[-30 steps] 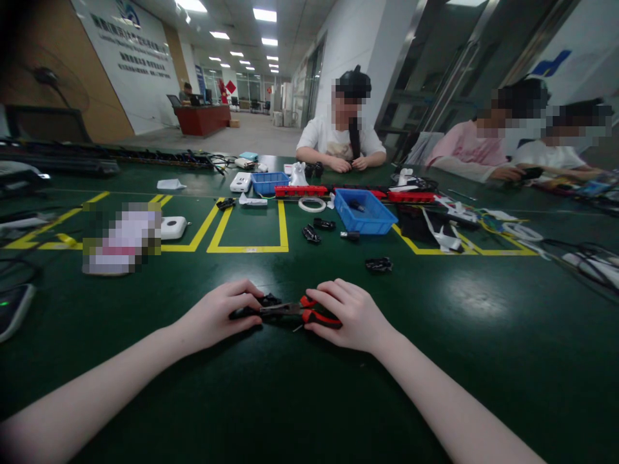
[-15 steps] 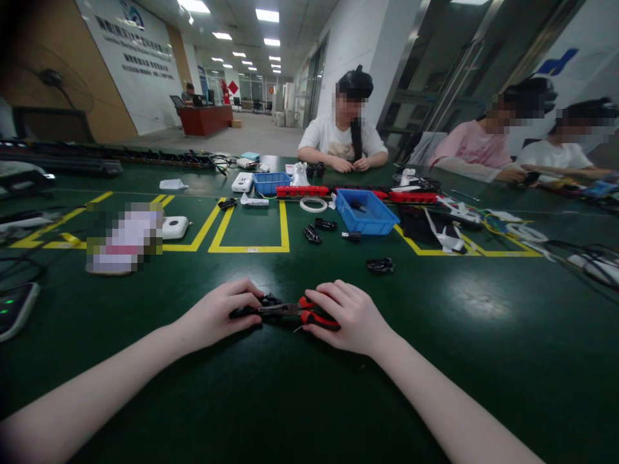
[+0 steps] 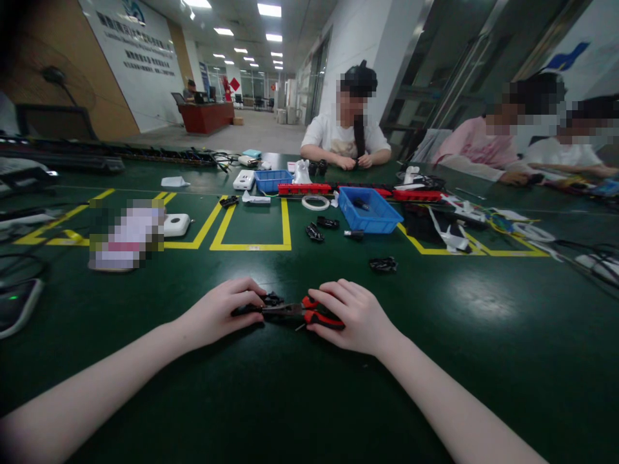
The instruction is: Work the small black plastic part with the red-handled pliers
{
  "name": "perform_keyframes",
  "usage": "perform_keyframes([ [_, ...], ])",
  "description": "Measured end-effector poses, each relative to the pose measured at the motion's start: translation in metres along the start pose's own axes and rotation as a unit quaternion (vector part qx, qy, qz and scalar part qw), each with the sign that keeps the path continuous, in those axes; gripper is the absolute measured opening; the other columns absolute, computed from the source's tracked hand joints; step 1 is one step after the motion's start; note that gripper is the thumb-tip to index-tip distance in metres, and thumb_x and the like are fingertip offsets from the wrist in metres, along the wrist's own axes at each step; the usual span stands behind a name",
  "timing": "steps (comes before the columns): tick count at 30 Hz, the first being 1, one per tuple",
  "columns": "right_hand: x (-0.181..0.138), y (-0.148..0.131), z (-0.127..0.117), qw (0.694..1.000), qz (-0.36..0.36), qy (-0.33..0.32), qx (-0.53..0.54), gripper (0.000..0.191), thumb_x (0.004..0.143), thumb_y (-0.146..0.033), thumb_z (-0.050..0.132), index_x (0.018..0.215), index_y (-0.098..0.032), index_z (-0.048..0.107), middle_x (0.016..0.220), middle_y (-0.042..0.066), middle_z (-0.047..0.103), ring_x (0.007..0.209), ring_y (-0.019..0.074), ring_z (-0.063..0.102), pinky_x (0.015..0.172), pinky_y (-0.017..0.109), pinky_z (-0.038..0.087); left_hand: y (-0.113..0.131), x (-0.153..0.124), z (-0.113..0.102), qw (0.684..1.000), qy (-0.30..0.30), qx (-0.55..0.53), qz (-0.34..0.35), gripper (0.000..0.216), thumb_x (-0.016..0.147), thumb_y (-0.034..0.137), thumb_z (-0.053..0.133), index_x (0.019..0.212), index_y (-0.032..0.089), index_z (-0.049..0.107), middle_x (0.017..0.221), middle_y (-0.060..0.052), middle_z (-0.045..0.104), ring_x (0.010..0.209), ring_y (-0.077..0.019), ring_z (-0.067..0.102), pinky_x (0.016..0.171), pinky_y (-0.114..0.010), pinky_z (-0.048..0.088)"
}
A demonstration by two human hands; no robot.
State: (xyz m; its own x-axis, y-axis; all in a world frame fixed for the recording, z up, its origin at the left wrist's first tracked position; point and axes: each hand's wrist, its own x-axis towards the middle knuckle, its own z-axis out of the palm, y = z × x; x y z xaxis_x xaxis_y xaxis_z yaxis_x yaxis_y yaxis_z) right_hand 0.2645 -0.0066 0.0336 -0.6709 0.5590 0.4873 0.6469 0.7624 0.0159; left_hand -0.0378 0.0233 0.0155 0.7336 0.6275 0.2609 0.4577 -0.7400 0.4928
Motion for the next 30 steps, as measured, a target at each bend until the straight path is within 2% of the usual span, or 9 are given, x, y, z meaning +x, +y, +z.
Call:
perform_keyframes([
  [9, 0.0039, -0.0038, 0.0031, 1.000, 0.023, 0.016, 0.013, 0.046, 0.084, -0.038, 0.068, 0.126, -0.019, 0.060, 0.108, 0.012, 0.069, 0.093, 0.0239, 0.066, 0.078, 0.039, 0.057, -0.0009, -0.0003, -0.0002, 1.000, -0.001, 0.000, -0.003, 0.007, 0.091, 0.024, 0.063, 0.096, 0.020, 0.065, 0.114, -0.006, 0.062, 0.102, -0.0227, 0.061, 0.087, -0.041, 0.052],
  [30, 0.0031, -0.0039, 0.0052, 0.999, 0.018, 0.006, 0.031, 0.042, 0.085, -0.038, 0.067, 0.119, -0.015, 0.062, 0.103, 0.013, 0.069, 0.085, 0.0218, 0.066, 0.069, 0.036, 0.057, 0.0031, 0.0005, -0.0019, 1.000, -0.001, -0.008, -0.009, 0.007, 0.091, 0.023, 0.063, 0.097, 0.019, 0.064, 0.113, -0.007, 0.062, 0.100, -0.0226, 0.061, 0.087, -0.042, 0.052],
])
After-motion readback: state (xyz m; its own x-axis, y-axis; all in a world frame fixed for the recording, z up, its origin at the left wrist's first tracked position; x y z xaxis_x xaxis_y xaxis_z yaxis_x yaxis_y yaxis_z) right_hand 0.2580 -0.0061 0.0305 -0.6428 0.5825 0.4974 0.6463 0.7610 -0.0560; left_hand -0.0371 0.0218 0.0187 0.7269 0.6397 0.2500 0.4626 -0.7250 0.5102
